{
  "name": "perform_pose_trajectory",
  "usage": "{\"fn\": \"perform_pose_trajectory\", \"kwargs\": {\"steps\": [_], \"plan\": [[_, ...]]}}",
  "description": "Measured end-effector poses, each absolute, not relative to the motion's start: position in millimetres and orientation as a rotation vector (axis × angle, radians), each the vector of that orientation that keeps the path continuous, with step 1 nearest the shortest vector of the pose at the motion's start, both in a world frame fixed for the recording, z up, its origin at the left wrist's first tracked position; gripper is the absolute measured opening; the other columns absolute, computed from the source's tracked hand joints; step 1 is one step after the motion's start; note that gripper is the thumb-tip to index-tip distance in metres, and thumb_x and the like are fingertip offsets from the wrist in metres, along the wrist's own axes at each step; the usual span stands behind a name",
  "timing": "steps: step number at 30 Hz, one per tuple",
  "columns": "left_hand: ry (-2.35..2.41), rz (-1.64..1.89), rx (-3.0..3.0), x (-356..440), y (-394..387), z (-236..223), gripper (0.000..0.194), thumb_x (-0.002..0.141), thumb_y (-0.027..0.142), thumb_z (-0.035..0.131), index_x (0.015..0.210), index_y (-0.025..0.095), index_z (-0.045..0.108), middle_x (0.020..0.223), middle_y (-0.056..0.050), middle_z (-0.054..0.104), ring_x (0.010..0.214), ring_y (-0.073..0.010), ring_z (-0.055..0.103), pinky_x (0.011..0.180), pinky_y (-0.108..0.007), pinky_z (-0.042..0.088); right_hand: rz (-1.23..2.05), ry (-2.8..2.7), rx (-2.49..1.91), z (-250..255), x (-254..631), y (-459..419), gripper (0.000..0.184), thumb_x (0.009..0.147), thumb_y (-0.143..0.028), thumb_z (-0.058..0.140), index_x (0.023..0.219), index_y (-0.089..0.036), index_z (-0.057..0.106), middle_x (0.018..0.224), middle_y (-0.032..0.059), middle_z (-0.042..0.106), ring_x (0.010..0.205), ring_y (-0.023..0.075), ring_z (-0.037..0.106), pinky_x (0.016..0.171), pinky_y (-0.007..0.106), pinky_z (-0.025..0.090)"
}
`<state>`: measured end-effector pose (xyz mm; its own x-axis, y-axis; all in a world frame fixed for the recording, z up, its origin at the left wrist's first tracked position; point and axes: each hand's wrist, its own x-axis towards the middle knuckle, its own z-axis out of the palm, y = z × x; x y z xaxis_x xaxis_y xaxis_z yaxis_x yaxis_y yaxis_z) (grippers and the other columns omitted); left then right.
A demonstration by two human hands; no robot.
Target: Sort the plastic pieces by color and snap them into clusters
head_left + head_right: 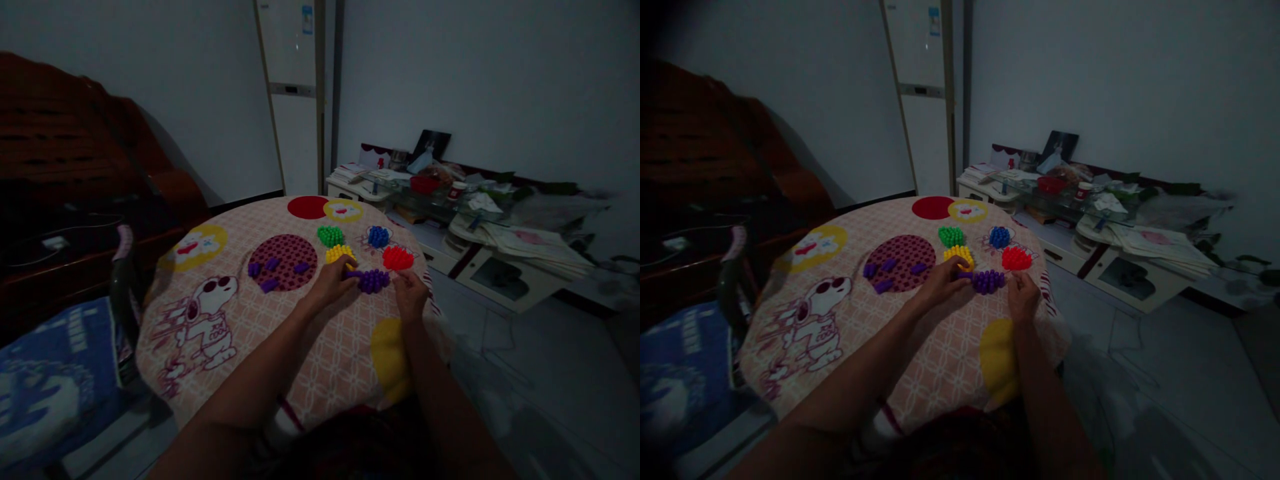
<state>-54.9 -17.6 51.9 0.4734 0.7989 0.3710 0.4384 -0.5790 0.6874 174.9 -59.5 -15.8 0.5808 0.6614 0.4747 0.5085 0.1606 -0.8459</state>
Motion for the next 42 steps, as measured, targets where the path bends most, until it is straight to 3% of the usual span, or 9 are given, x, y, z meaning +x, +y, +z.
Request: {"fn": "perform_pose_trajectory", "kwargs": {"steps": [7,12,29,36,42], "plan": [[0.886,0.888,2.442,-11,-54,43,0.019,0.088,0.021,0.058,0.105,0.020,0.068,0.104,-0.009,0.068,0.099,-0.0215,0.063,0.090,-0.034,0.049,0.273,-1.008,-1.462,-23,178,-54,0.033,0.072,-0.031,0.054,0.092,-0.017,0.075,0.077,0.0045,0.074,0.072,0.0222,0.067,0.069,0.033,0.052],[0.981,0.793,2.533,11,-59,43,0.020,0.092,0.021,0.051,0.107,0.019,0.064,0.106,-0.012,0.067,0.100,-0.0227,0.062,0.087,-0.034,0.050,0.300,-0.991,-1.449,-21,179,-54,0.030,0.069,-0.030,0.055,0.089,-0.017,0.074,0.078,0.0042,0.074,0.068,0.0212,0.066,0.069,0.033,0.052],[1.211,0.701,2.592,40,-49,35,0.022,0.094,0.030,0.050,0.108,0.020,0.063,0.111,-0.013,0.063,0.095,-0.0247,0.065,0.073,-0.035,0.049,0.324,-1.001,-1.442,-24,182,-51,0.031,0.069,-0.032,0.056,0.088,-0.018,0.076,0.077,0.0044,0.074,0.072,0.0214,0.065,0.068,0.032,0.053],[1.281,1.124,2.357,10,-27,56,0.024,0.092,0.024,0.054,0.114,0.022,0.063,0.113,-0.007,0.066,0.105,-0.0206,0.062,0.089,-0.031,0.049,0.411,-0.915,-1.432,-16,175,-57,0.034,0.066,-0.032,0.055,0.088,-0.015,0.075,0.065,0.0025,0.069,0.054,0.0186,0.060,0.052,0.029,0.048],[1.749,1.254,2.051,-81,20,66,0.027,0.089,0.020,0.052,0.110,0.015,0.067,0.106,-0.010,0.071,0.094,-0.0208,0.066,0.090,-0.033,0.048,0.435,-0.916,-1.439,-15,174,-57,0.035,0.066,-0.031,0.053,0.089,-0.016,0.075,0.061,0.0007,0.068,0.048,0.0166,0.057,0.049,0.028,0.046]]}}
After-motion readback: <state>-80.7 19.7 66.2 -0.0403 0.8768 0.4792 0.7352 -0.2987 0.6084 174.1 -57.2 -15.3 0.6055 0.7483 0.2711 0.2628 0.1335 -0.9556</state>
